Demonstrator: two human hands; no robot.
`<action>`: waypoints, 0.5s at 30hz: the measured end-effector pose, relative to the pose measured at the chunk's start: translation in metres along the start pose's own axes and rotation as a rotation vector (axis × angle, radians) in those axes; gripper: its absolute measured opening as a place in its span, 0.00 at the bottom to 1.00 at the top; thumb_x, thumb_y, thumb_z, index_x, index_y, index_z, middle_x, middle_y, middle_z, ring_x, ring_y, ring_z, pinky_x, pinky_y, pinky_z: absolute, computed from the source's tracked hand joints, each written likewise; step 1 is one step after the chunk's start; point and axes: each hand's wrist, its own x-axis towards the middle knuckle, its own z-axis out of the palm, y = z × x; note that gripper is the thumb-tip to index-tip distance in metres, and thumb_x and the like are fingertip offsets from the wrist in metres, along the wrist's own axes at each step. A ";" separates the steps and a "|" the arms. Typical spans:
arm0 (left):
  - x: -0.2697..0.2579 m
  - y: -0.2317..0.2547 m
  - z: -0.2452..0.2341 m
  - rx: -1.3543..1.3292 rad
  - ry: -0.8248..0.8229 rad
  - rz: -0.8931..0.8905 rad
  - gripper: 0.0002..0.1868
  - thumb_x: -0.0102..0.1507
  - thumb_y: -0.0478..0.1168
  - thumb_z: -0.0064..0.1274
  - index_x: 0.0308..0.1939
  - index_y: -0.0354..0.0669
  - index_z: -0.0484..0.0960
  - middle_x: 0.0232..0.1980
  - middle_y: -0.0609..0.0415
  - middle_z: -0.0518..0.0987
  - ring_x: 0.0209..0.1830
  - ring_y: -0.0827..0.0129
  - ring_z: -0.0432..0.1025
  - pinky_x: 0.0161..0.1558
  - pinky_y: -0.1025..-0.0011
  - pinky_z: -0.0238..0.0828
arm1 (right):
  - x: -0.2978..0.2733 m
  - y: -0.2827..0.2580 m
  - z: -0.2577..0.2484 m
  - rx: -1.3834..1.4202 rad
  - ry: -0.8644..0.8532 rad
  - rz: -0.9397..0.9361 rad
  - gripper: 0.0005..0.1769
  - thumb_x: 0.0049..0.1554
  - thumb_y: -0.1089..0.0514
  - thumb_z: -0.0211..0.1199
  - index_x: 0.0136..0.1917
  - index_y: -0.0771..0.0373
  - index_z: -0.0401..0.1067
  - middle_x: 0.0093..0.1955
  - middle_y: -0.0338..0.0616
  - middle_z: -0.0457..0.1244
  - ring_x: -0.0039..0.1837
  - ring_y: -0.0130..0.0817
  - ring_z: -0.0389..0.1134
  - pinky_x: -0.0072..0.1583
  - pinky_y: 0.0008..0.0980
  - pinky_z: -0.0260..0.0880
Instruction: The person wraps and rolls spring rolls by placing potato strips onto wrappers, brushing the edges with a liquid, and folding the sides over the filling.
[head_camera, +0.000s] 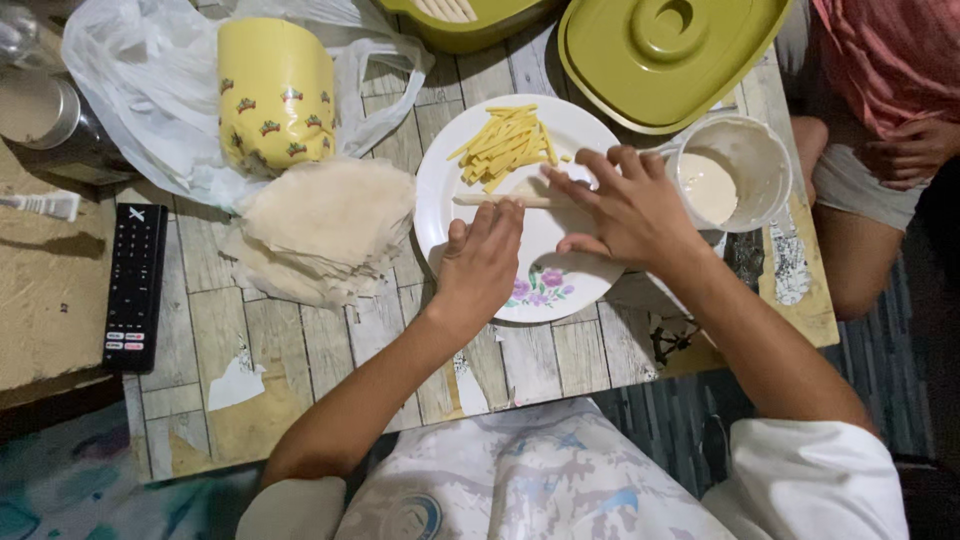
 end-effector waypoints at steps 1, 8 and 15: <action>0.001 0.000 0.000 -0.013 0.000 -0.004 0.29 0.65 0.44 0.43 0.71 0.46 0.74 0.66 0.60 0.73 0.68 0.69 0.62 0.64 0.54 0.35 | 0.001 -0.001 -0.001 0.039 0.031 -0.020 0.49 0.53 0.12 0.39 0.79 0.33 0.63 0.66 0.43 0.58 0.62 0.44 0.60 0.60 0.46 0.60; 0.001 0.000 0.003 -0.027 0.019 -0.018 0.28 0.64 0.43 0.44 0.69 0.45 0.75 0.65 0.60 0.73 0.68 0.70 0.61 0.64 0.55 0.38 | 0.018 0.000 0.004 0.155 0.104 -0.132 0.41 0.55 0.16 0.44 0.75 0.28 0.67 0.66 0.36 0.60 0.62 0.42 0.60 0.61 0.46 0.58; -0.001 0.003 0.005 -0.007 0.036 -0.016 0.28 0.64 0.43 0.42 0.70 0.44 0.74 0.66 0.59 0.72 0.69 0.68 0.62 0.66 0.51 0.31 | 0.006 0.007 0.005 0.179 0.114 -0.114 0.40 0.56 0.16 0.47 0.73 0.31 0.69 0.68 0.37 0.59 0.66 0.43 0.59 0.66 0.46 0.58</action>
